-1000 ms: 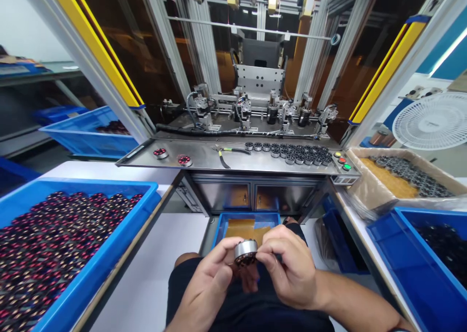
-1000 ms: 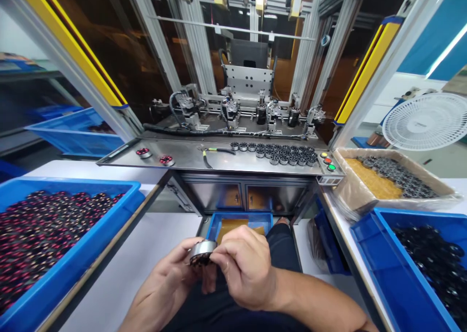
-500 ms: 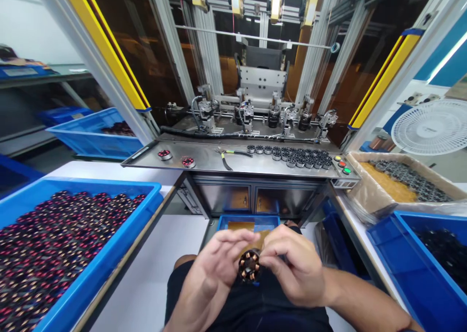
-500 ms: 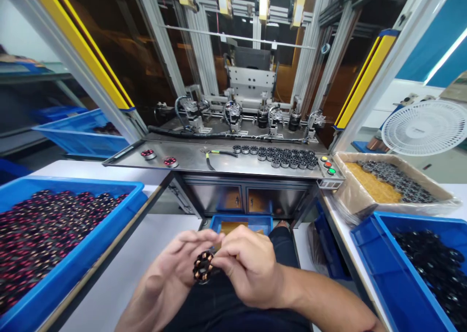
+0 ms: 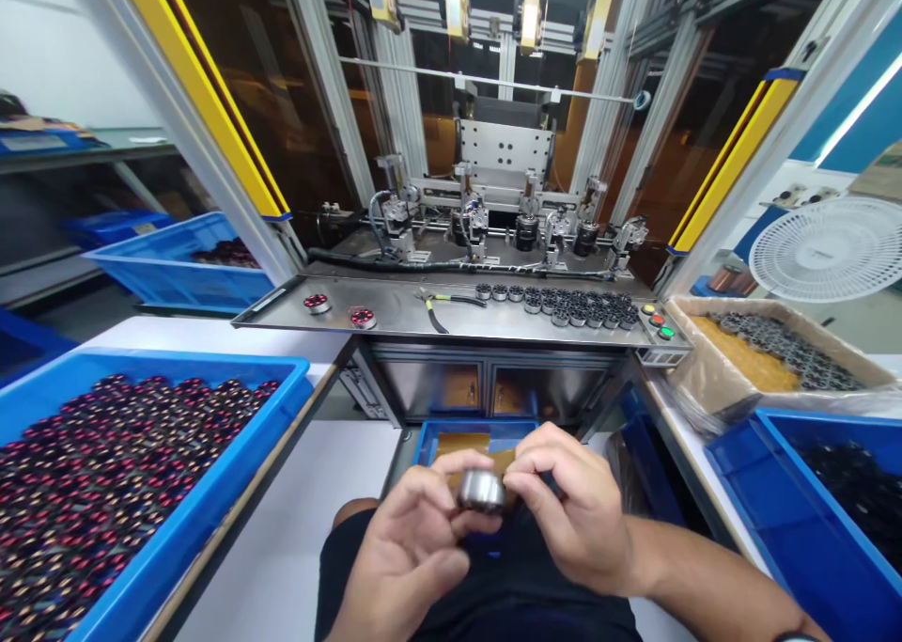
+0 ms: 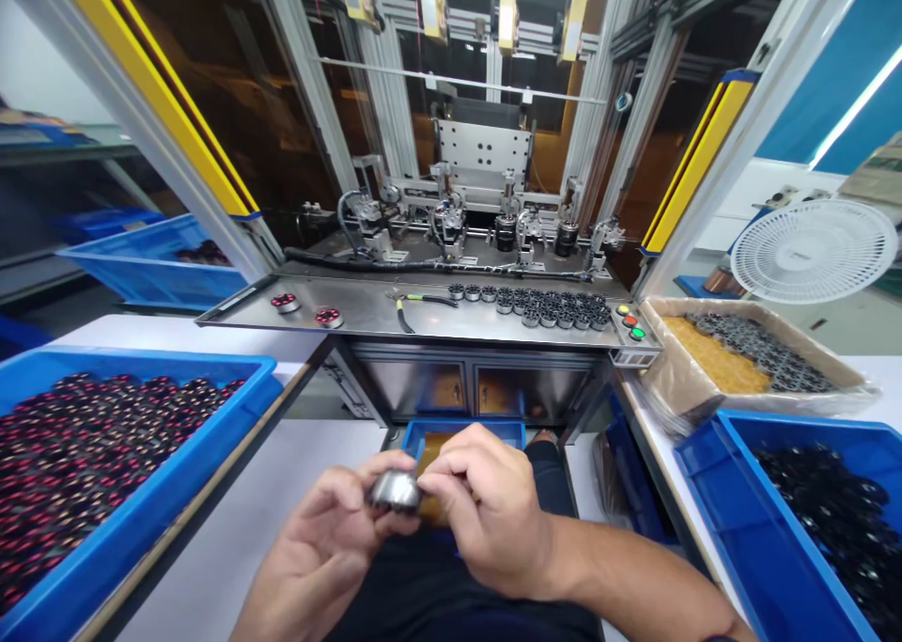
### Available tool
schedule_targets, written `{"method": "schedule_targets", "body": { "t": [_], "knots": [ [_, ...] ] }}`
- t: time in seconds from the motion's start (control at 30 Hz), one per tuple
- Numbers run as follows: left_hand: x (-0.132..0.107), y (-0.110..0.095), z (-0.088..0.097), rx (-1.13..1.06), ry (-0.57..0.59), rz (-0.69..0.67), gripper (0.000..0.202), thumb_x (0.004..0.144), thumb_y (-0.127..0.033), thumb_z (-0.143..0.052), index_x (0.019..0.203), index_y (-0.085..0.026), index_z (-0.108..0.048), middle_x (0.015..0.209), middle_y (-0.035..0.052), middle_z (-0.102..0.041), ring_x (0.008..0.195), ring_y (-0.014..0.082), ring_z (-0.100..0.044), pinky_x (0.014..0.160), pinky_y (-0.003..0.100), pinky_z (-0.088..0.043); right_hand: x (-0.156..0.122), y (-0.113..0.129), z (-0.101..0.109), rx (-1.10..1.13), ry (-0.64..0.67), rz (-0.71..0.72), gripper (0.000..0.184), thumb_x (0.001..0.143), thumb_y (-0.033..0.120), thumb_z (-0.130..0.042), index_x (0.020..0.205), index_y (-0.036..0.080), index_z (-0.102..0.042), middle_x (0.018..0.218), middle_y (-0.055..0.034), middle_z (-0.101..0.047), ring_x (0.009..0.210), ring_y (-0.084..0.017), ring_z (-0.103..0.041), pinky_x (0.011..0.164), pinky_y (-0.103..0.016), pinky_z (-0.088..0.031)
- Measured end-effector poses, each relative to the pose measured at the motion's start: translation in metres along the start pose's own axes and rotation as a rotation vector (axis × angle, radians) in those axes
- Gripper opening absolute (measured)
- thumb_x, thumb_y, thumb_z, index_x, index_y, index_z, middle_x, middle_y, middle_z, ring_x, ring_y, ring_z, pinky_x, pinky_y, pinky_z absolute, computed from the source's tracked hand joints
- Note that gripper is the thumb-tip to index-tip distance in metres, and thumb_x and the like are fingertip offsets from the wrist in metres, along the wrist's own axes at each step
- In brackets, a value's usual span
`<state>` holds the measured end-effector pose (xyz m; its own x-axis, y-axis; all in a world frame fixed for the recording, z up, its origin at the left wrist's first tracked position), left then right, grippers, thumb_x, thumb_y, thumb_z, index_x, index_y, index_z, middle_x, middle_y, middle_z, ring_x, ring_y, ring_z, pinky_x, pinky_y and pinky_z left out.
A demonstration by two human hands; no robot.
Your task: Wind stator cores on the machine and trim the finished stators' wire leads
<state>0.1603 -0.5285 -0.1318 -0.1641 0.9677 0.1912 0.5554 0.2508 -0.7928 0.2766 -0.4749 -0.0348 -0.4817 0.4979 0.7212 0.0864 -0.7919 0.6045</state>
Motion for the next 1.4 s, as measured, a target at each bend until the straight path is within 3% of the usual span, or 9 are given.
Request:
{"method": "schedule_targets", "body": {
  "t": [0.2,0.33,0.5,0.67,0.9,1.07,1.2,1.27,1.4],
  "knots": [
    [0.005,0.005,0.0,-0.083,-0.033,0.065,0.055,0.069,-0.06,-0.078,0.109,-0.025,-0.063,0.107,0.0065,-0.07,0.11,0.0262,-0.065,0.089,0.032,-0.052,-0.001,0.013,-0.005,0.047,0.083,0.141,0.011,0.095,0.014,-0.056,0.088,0.015,-0.064,0.072,-0.0061,-0.066,0.067,-0.015,-0.063,0.061,-0.026,-0.053],
    [0.002,0.029,-0.014,-0.025,0.129,0.25,0.032,0.085,-0.046,-0.07,0.1,-0.019,-0.066,0.077,0.0031,-0.07,0.07,0.0142,-0.068,0.064,0.023,-0.051,-0.002,0.017,-0.004,0.028,0.13,0.219,0.01,0.094,0.012,-0.055,0.092,0.013,-0.064,0.075,-0.0085,-0.066,0.07,-0.017,-0.065,0.061,-0.027,-0.055],
    [0.0,0.025,-0.006,0.023,0.065,0.195,0.023,0.088,-0.036,-0.069,0.105,-0.021,-0.066,0.084,0.0039,-0.072,0.074,0.0163,-0.07,0.063,0.024,-0.052,0.008,0.021,0.0,0.156,0.216,0.272,0.006,0.089,0.017,-0.061,0.091,0.013,-0.065,0.072,-0.0074,-0.064,0.071,-0.018,-0.061,0.07,-0.037,-0.056],
    [-0.002,0.025,-0.003,0.026,0.035,0.19,0.023,0.089,-0.034,-0.068,0.108,-0.022,-0.067,0.082,0.0034,-0.071,0.071,0.0151,-0.069,0.062,0.023,-0.052,0.017,0.013,0.006,0.205,0.221,0.196,0.038,0.082,0.028,-0.076,0.113,0.011,-0.063,0.086,-0.0112,-0.066,0.08,-0.021,-0.062,0.072,-0.039,-0.055],
    [-0.003,0.026,-0.001,0.025,0.03,0.158,0.022,0.09,-0.032,-0.067,0.111,-0.025,-0.066,0.084,0.0028,-0.071,0.072,0.0164,-0.07,0.061,0.023,-0.053,0.012,0.022,-0.002,0.077,0.29,0.292,0.012,0.093,0.023,-0.066,0.089,0.013,-0.071,0.076,-0.0076,-0.067,0.069,-0.015,-0.062,0.064,-0.03,-0.052],
    [-0.002,0.013,0.003,-0.004,-0.055,0.081,0.028,0.077,-0.023,-0.08,0.101,-0.03,-0.067,0.113,0.002,-0.069,0.09,0.0192,-0.072,0.078,0.028,-0.057,0.013,0.015,0.003,-0.031,0.198,0.156,0.007,0.09,0.009,-0.061,0.09,0.014,-0.067,0.073,-0.006,-0.065,0.066,-0.014,-0.059,0.058,-0.025,-0.05],
    [0.003,0.0,0.009,-0.142,-0.157,0.007,0.042,0.068,-0.042,-0.085,0.104,-0.031,-0.064,0.127,0.0019,-0.062,0.121,0.0295,-0.06,0.097,0.038,-0.052,0.017,0.012,-0.001,0.072,0.226,0.073,0.009,0.091,0.01,-0.058,0.086,0.015,-0.063,0.072,-0.0056,-0.062,0.067,-0.014,-0.057,0.06,-0.026,-0.051],
    [0.008,0.009,0.002,-0.166,-0.098,0.095,0.047,0.075,-0.056,-0.075,0.11,-0.027,-0.065,0.123,0.0073,-0.065,0.121,0.0306,-0.06,0.094,0.038,-0.052,0.019,0.014,-0.004,0.116,0.265,0.099,0.009,0.093,0.012,-0.057,0.087,0.015,-0.063,0.073,-0.0058,-0.063,0.068,-0.014,-0.058,0.061,-0.026,-0.052],
    [0.007,0.039,-0.032,-0.176,0.227,0.357,0.045,0.093,-0.056,-0.052,0.098,-0.015,-0.067,0.08,0.0102,-0.074,0.072,0.0201,-0.072,0.063,0.027,-0.054,0.021,0.017,-0.009,0.125,0.341,0.16,0.012,0.095,0.015,-0.055,0.088,0.015,-0.064,0.074,-0.0072,-0.066,0.071,-0.015,-0.06,0.062,-0.027,-0.053]
  ]
}}
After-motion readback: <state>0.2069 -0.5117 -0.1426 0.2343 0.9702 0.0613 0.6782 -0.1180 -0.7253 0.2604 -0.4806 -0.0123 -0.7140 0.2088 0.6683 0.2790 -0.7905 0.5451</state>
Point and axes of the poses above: each hand's wrist, its own x-axis towards the middle knuckle, its own z-axis out of the back of the hand, y = z × x, the point moved 10 cm from there along x, towards the middle knuckle
